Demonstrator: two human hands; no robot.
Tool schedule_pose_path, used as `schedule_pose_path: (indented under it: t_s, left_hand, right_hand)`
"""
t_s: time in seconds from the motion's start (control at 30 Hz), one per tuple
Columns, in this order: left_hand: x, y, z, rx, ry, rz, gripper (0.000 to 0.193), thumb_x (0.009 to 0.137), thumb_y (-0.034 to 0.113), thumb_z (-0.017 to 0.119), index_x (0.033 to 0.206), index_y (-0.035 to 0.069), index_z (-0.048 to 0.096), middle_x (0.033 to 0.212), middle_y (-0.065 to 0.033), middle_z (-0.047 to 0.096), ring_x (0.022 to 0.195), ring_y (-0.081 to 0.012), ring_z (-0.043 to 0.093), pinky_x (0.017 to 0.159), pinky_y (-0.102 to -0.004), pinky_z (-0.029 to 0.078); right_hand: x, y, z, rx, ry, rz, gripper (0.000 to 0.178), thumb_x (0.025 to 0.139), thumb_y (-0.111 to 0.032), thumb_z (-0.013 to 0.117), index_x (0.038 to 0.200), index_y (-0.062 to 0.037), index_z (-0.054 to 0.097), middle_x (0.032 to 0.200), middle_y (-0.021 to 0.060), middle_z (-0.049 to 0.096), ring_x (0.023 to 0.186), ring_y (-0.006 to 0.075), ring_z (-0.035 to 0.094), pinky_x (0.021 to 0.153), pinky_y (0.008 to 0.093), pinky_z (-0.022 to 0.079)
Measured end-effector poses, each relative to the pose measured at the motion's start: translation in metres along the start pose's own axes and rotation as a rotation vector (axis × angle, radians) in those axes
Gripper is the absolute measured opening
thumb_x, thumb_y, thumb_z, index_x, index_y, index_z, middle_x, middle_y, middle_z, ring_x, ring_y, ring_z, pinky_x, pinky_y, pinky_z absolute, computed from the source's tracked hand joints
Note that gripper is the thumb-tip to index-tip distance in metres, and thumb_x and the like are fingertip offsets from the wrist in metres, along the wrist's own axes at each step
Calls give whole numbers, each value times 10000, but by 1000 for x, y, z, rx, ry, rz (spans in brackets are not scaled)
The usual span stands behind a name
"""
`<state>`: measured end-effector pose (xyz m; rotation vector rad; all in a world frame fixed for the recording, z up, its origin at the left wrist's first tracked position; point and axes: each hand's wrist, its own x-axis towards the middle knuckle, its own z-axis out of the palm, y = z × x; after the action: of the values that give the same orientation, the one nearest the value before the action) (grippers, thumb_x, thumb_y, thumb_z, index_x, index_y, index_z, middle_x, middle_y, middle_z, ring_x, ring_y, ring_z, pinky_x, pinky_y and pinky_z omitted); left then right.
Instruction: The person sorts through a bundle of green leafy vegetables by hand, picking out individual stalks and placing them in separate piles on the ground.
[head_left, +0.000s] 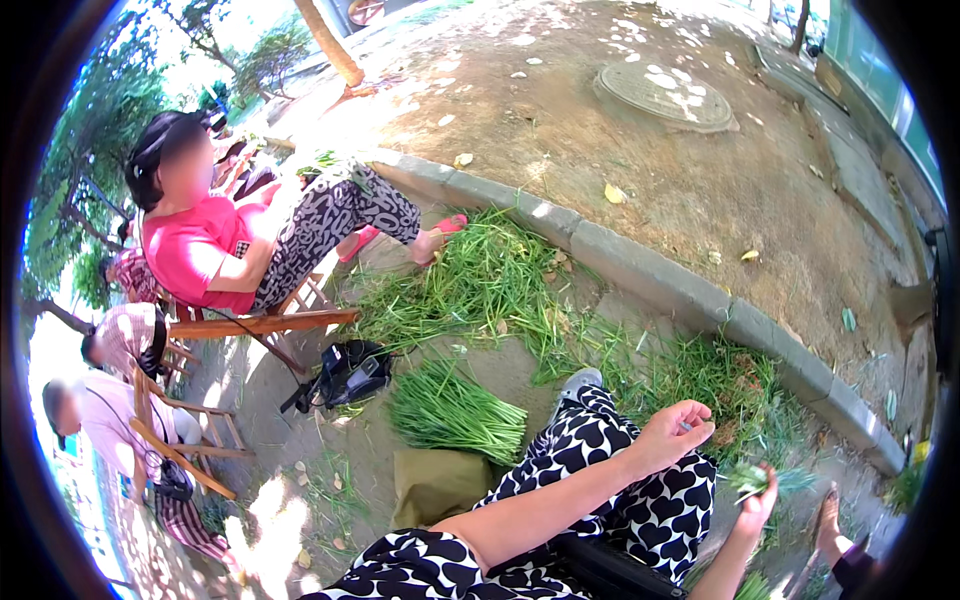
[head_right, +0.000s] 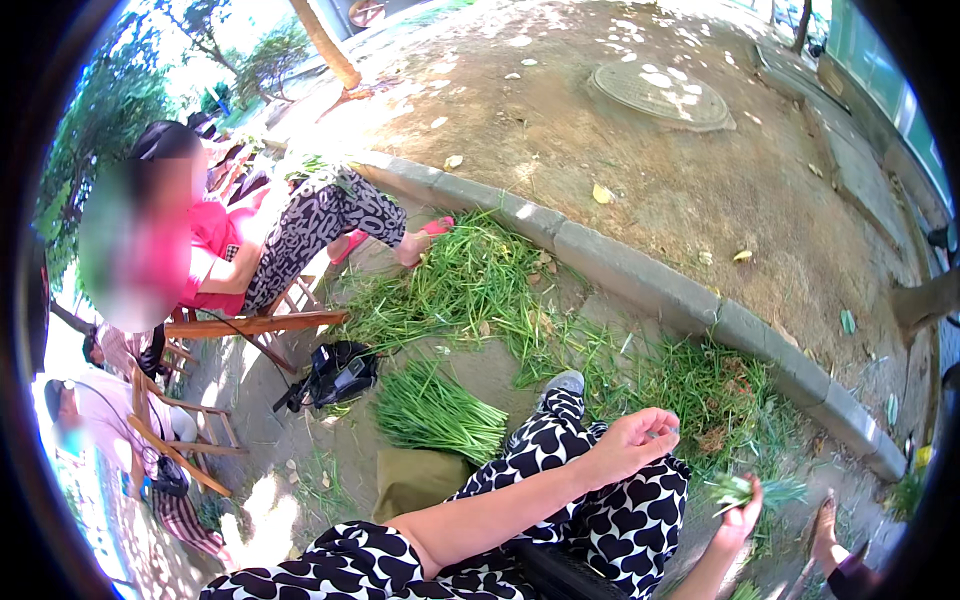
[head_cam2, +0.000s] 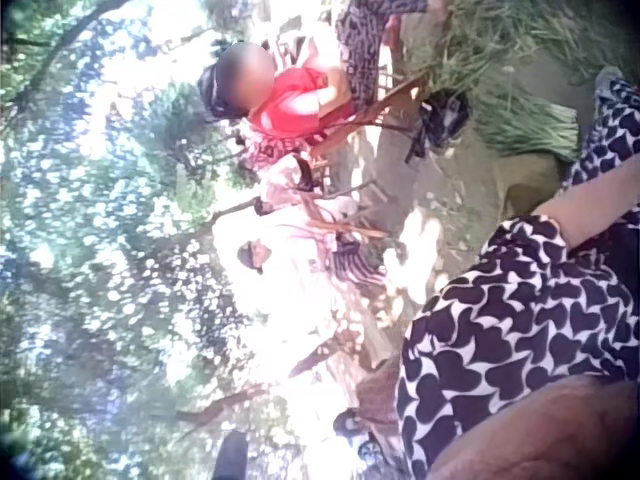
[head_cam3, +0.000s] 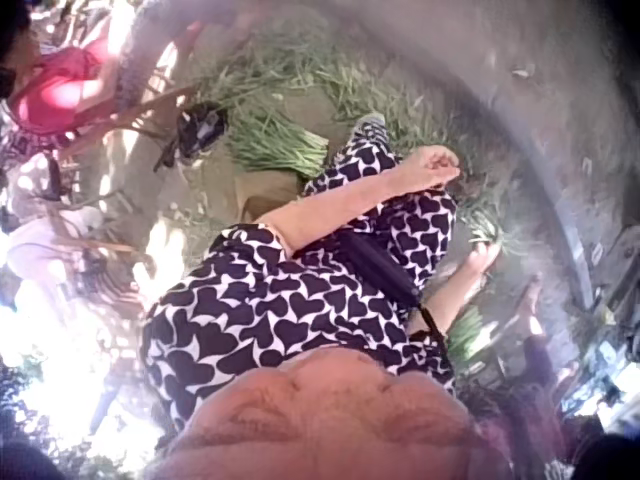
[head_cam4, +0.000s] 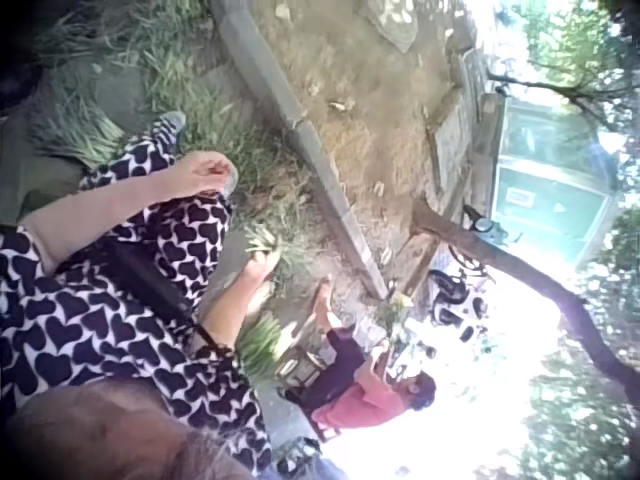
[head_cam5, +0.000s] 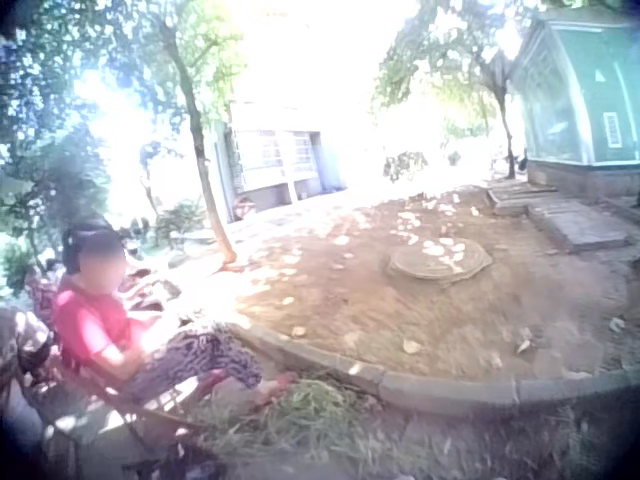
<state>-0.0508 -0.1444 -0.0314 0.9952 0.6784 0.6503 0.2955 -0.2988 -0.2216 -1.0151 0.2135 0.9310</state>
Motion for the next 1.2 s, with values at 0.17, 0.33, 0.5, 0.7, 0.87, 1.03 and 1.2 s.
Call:
schedule_pose_path:
  t_s: [0.17,0.33,0.5,0.7,0.87,1.03,1.2]
  left_hand:
    - [1,17,-18,-165,145,17,696,923,577,399,1390,63,347,1207,-81,511,1061,-158,509,860,-279,406]
    - [25,52,-30,-546,365,103,668,922,578,399,1365,78,385,1228,-74,498,1113,-167,475,915,-306,386]
    - [62,76,-34,-743,509,289,539,953,473,425,1243,28,521,1077,-59,569,959,-125,479,919,-274,393]
    - [98,59,-50,-377,587,283,429,965,404,443,1126,34,588,986,-33,602,893,-110,516,823,-261,410]
    - [101,73,-64,-205,461,207,628,905,611,386,1023,48,637,945,-45,659,872,-134,603,751,-295,404]
    - [109,92,-36,194,62,107,569,880,504,543,1108,-13,614,1003,-78,655,904,-125,602,762,-277,438]
    - [112,97,-29,585,-280,-48,525,766,321,746,1149,0,586,1025,-68,637,941,-130,578,822,-279,456]
  right_hand:
    - [-38,-30,182,28,-493,144,134,864,-127,607,972,-49,601,940,63,640,864,201,610,831,403,512]
    - [-110,18,320,20,-609,225,168,806,-43,653,953,-16,576,867,102,632,806,213,609,779,355,515]
    - [-119,77,375,86,-531,382,117,816,-37,625,923,-23,578,846,88,632,790,195,615,747,349,533]
    - [-88,81,360,116,-486,274,81,831,-56,604,904,-48,568,844,81,625,796,197,618,744,375,540]
    - [-65,62,344,123,-372,130,250,743,34,677,947,-47,557,851,92,612,792,240,629,742,365,534]
    - [-84,42,351,4,-402,-37,250,734,56,669,947,-15,559,892,99,606,861,260,633,788,368,535]
    - [-111,34,361,-167,-612,-77,238,725,29,674,947,11,591,897,108,645,966,239,608,829,364,517]
